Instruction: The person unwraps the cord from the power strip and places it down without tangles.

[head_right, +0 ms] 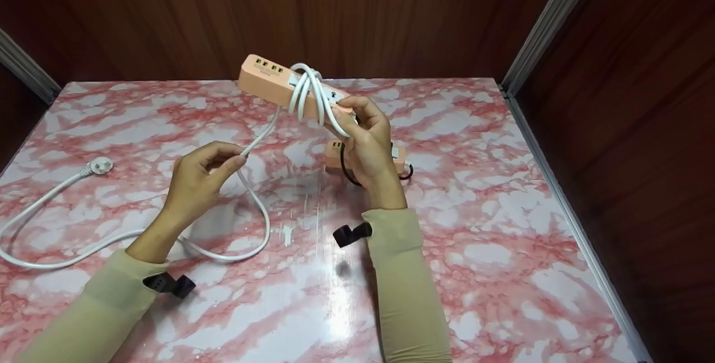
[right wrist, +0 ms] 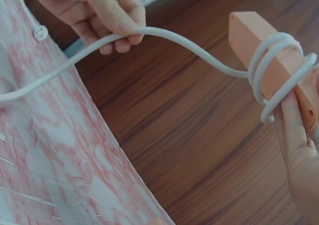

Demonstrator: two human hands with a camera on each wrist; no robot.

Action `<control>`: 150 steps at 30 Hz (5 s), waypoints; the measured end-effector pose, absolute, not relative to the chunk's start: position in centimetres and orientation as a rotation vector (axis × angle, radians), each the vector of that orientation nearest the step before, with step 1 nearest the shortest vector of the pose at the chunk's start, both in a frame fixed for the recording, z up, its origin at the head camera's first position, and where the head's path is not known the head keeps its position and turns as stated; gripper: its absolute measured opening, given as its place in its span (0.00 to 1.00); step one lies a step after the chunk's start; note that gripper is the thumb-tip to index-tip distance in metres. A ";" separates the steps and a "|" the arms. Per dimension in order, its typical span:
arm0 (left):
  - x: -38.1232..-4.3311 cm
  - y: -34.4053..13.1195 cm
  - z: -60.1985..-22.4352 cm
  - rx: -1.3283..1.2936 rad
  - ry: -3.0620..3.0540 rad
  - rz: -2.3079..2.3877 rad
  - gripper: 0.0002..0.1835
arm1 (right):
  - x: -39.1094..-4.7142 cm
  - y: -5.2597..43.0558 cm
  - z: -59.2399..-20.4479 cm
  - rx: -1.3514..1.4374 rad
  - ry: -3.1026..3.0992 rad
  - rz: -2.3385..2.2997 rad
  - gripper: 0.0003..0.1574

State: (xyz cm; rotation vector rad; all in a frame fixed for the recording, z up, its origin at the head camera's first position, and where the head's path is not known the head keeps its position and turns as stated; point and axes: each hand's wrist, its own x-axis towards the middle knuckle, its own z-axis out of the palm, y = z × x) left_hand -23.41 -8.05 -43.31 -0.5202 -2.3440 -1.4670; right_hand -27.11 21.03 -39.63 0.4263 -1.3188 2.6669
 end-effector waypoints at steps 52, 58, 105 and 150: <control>-25.6 -11.4 -34.2 -0.585 -2.123 -1.118 0.13 | -26.7 21.3 -39.7 0.552 -1.842 2.436 0.15; -24.9 -11.8 -33.5 -0.654 -2.093 -1.099 0.11 | -26.8 21.2 -39.6 0.463 -1.744 2.476 0.15; -22.3 -22.4 -43.1 -0.975 -2.745 -0.653 0.08 | -26.9 21.7 -39.4 0.533 -1.498 2.580 0.11; -21.2 -19.0 -42.4 -0.843 -2.738 -0.748 0.31 | -26.9 21.2 -39.7 0.642 -1.371 2.759 0.09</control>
